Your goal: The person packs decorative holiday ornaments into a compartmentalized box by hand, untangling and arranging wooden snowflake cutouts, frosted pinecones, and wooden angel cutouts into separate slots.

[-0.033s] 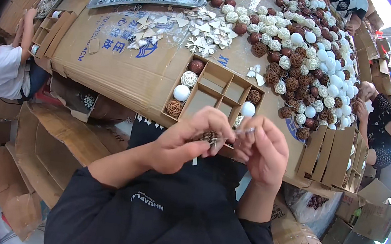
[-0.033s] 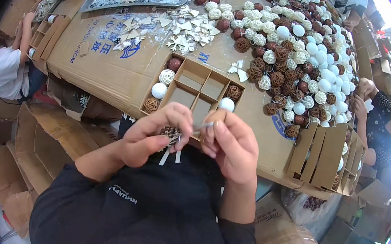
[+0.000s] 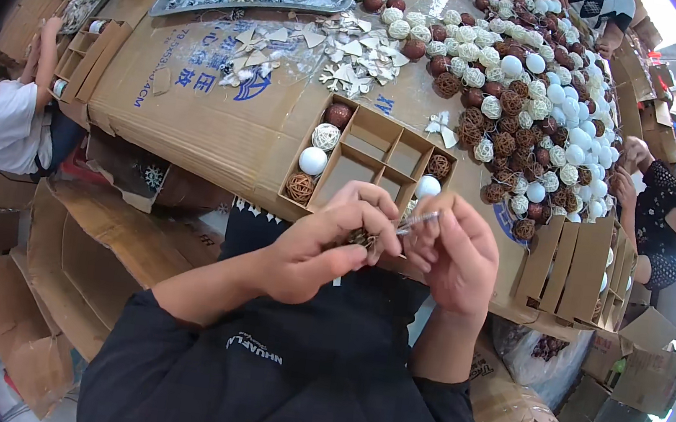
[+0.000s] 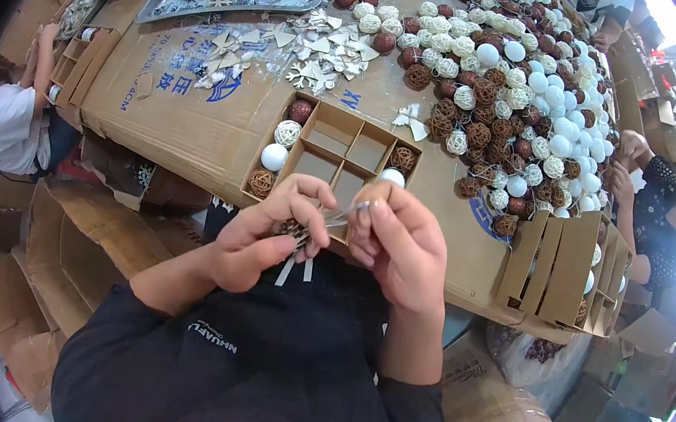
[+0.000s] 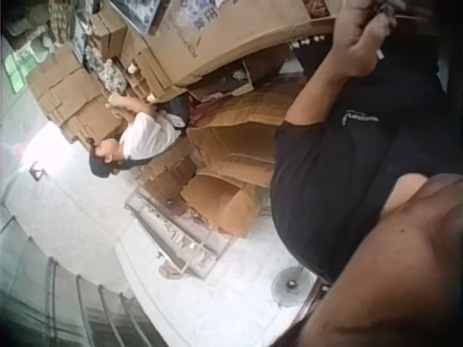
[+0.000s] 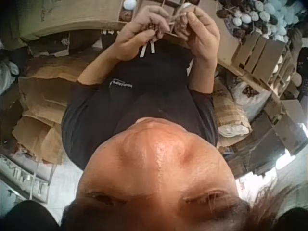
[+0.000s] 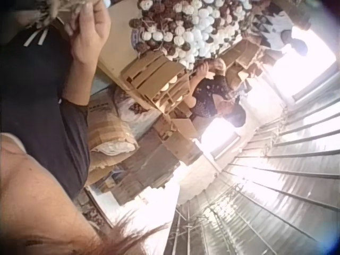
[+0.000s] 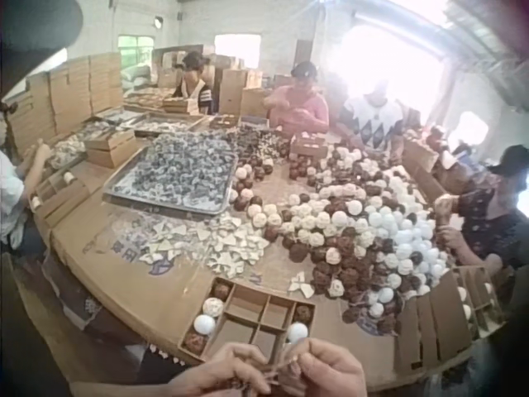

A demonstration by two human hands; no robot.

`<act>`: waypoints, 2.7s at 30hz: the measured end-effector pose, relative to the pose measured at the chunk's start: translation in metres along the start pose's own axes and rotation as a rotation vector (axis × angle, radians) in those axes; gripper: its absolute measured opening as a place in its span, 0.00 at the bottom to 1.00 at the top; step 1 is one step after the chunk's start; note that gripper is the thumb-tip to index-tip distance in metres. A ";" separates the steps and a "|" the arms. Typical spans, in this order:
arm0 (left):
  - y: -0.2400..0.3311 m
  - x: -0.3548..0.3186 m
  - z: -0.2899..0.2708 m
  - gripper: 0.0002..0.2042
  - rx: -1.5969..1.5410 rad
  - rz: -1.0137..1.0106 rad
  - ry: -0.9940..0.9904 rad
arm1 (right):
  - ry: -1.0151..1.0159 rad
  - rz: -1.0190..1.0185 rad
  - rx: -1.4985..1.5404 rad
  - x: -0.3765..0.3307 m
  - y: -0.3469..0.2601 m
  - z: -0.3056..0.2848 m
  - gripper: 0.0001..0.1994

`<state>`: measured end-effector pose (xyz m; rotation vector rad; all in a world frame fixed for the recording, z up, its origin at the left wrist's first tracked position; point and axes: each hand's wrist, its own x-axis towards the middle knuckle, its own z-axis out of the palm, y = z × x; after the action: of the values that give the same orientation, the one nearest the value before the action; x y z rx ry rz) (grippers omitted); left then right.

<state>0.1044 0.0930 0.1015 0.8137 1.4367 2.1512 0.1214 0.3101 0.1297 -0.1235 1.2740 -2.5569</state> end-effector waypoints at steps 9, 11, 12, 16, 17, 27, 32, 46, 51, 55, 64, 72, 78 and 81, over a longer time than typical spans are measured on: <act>-0.001 0.011 -0.010 0.16 0.091 0.021 -0.299 | 0.080 0.029 0.012 0.020 -0.001 -0.004 0.12; -0.008 0.013 -0.011 0.20 -0.020 0.081 -0.157 | 0.122 -0.229 -0.466 0.008 0.001 0.003 0.12; -0.011 0.014 -0.012 0.22 -0.073 0.091 -0.078 | 0.068 -0.352 -0.685 0.004 0.004 0.011 0.07; -0.018 0.024 -0.014 0.18 0.050 0.088 0.145 | 0.025 -0.580 -1.204 0.008 0.034 0.029 0.11; -0.020 0.025 -0.013 0.18 0.063 0.071 0.175 | 0.114 -0.571 -1.141 0.009 0.046 0.029 0.12; -0.048 0.033 -0.007 0.17 -0.414 0.197 0.239 | 0.126 -0.751 -1.294 0.023 0.049 0.013 0.19; -0.042 0.032 -0.001 0.13 -0.317 0.182 0.378 | 0.104 -0.789 -1.319 0.026 0.049 0.014 0.20; -0.049 0.022 0.011 0.13 -0.310 0.330 0.566 | 0.263 -0.634 -1.136 0.032 0.062 0.022 0.15; -0.046 0.015 -0.008 0.29 0.067 0.254 0.557 | 0.375 -0.431 -0.959 0.050 0.047 0.011 0.13; -0.040 0.007 -0.023 0.29 0.806 0.381 0.491 | 0.369 -0.223 -1.411 0.093 0.013 -0.025 0.10; -0.064 0.003 -0.017 0.26 1.416 0.114 -0.016 | 0.051 0.204 -1.602 0.138 0.014 -0.023 0.12; -0.068 0.001 -0.016 0.24 1.446 0.121 -0.053 | -0.143 0.184 -2.004 0.147 0.018 -0.024 0.12; -0.067 0.004 -0.011 0.24 1.486 0.096 -0.033 | -0.319 0.220 -1.833 0.164 0.003 -0.034 0.12; -0.066 0.004 -0.010 0.24 1.490 0.098 -0.032 | -0.312 0.257 -1.818 0.164 -0.002 -0.038 0.12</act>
<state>0.0963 0.1132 0.0386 1.2961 2.9227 0.7337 -0.0432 0.2933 0.1004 -0.5722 2.6238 -0.4495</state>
